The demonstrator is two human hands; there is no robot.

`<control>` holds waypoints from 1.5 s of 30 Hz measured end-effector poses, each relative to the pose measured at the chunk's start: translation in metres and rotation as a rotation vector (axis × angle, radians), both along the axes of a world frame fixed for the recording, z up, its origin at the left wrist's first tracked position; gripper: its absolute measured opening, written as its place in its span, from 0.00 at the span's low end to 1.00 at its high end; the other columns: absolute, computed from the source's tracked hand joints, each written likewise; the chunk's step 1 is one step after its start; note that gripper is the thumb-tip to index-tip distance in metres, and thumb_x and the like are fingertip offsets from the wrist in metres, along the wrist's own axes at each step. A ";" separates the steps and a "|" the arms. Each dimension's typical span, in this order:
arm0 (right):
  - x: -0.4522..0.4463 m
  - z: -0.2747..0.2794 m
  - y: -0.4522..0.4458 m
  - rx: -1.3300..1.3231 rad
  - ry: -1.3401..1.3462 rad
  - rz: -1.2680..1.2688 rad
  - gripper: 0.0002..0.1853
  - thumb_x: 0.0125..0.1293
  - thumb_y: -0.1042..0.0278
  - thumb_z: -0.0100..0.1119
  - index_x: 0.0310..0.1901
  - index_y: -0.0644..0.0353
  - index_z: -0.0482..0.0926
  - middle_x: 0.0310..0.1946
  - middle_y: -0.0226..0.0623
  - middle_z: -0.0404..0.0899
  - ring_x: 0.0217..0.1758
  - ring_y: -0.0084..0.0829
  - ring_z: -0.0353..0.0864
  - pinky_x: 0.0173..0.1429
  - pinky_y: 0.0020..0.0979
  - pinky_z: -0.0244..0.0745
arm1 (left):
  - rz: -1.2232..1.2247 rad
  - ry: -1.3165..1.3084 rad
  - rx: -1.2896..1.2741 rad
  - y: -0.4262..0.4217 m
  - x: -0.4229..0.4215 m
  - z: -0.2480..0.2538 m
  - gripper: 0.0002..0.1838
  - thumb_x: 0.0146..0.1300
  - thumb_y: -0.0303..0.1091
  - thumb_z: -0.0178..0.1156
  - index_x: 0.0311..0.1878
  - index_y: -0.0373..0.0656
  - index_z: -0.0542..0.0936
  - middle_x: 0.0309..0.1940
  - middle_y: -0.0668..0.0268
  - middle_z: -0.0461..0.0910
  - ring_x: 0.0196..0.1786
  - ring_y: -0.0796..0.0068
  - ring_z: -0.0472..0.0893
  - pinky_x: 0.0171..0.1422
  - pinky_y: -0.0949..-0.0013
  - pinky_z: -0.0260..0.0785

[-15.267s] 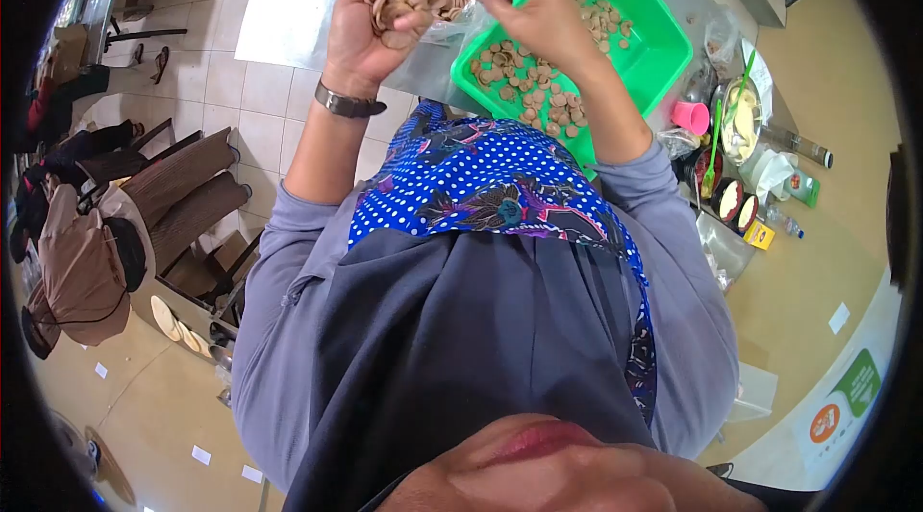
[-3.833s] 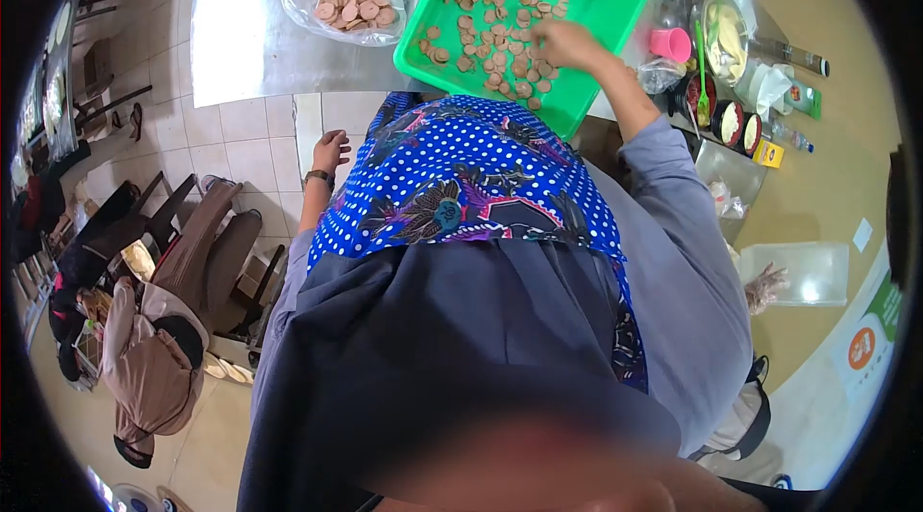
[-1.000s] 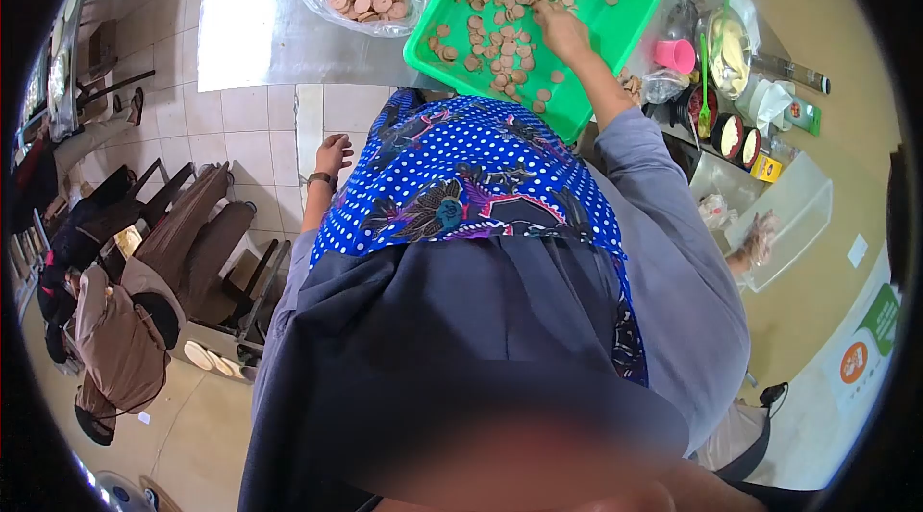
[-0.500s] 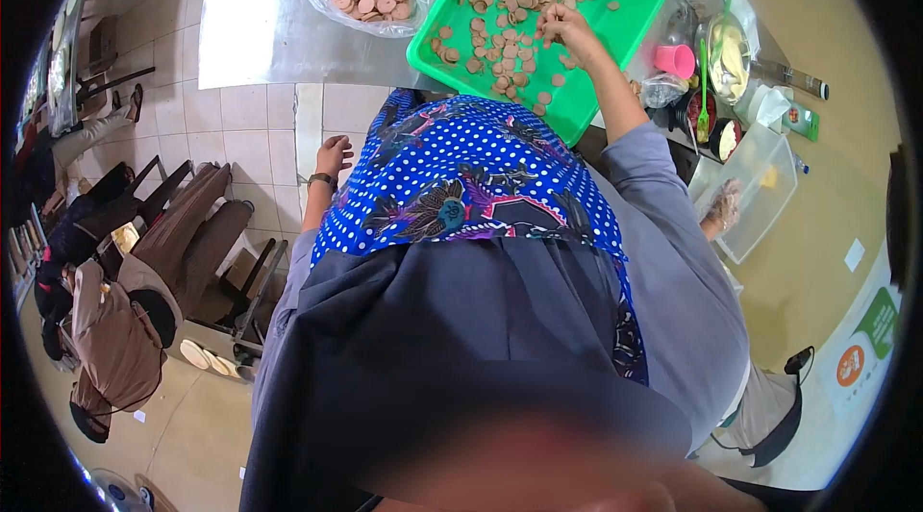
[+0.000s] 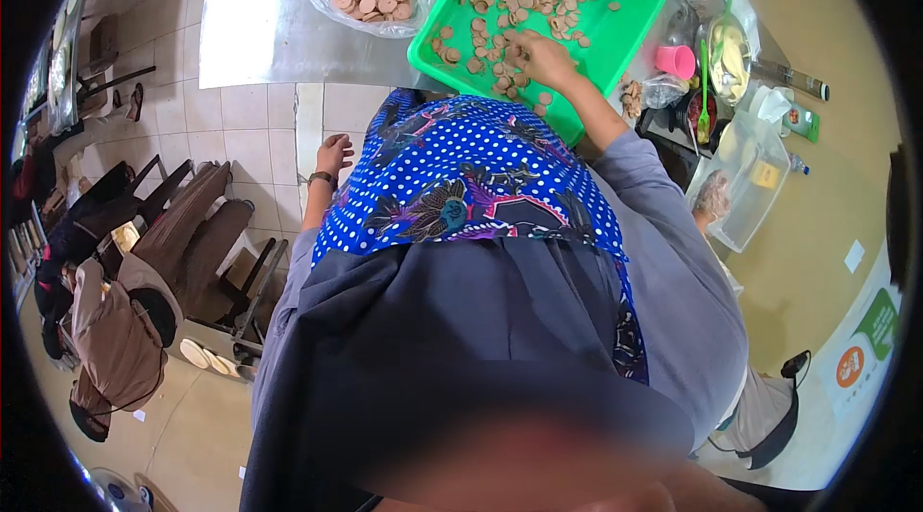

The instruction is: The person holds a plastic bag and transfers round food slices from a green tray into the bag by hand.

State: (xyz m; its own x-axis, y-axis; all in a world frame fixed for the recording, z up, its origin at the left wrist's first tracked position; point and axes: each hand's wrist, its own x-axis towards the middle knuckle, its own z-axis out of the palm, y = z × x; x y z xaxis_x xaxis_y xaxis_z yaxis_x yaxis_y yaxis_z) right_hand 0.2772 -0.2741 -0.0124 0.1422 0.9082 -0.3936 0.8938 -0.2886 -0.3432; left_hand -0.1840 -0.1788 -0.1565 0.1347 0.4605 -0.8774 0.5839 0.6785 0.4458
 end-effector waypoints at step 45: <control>-0.002 -0.014 -0.013 -0.167 -0.100 -0.499 0.18 0.55 0.50 0.63 0.37 0.55 0.76 0.30 0.39 0.81 0.36 0.38 0.81 0.38 0.38 0.73 | 0.004 -0.041 -0.009 0.004 -0.002 -0.013 0.18 0.64 0.41 0.56 0.53 0.41 0.75 0.41 0.64 0.79 0.38 0.73 0.80 0.34 0.70 0.74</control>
State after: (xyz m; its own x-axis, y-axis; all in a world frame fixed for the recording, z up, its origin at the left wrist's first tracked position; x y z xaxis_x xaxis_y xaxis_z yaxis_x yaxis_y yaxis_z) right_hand 0.2753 -0.2867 -0.0262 0.5853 0.6465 -0.4893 0.6598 -0.7306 -0.1761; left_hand -0.1860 -0.1748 -0.1692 0.1690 0.4530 -0.8754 0.5628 0.6848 0.4630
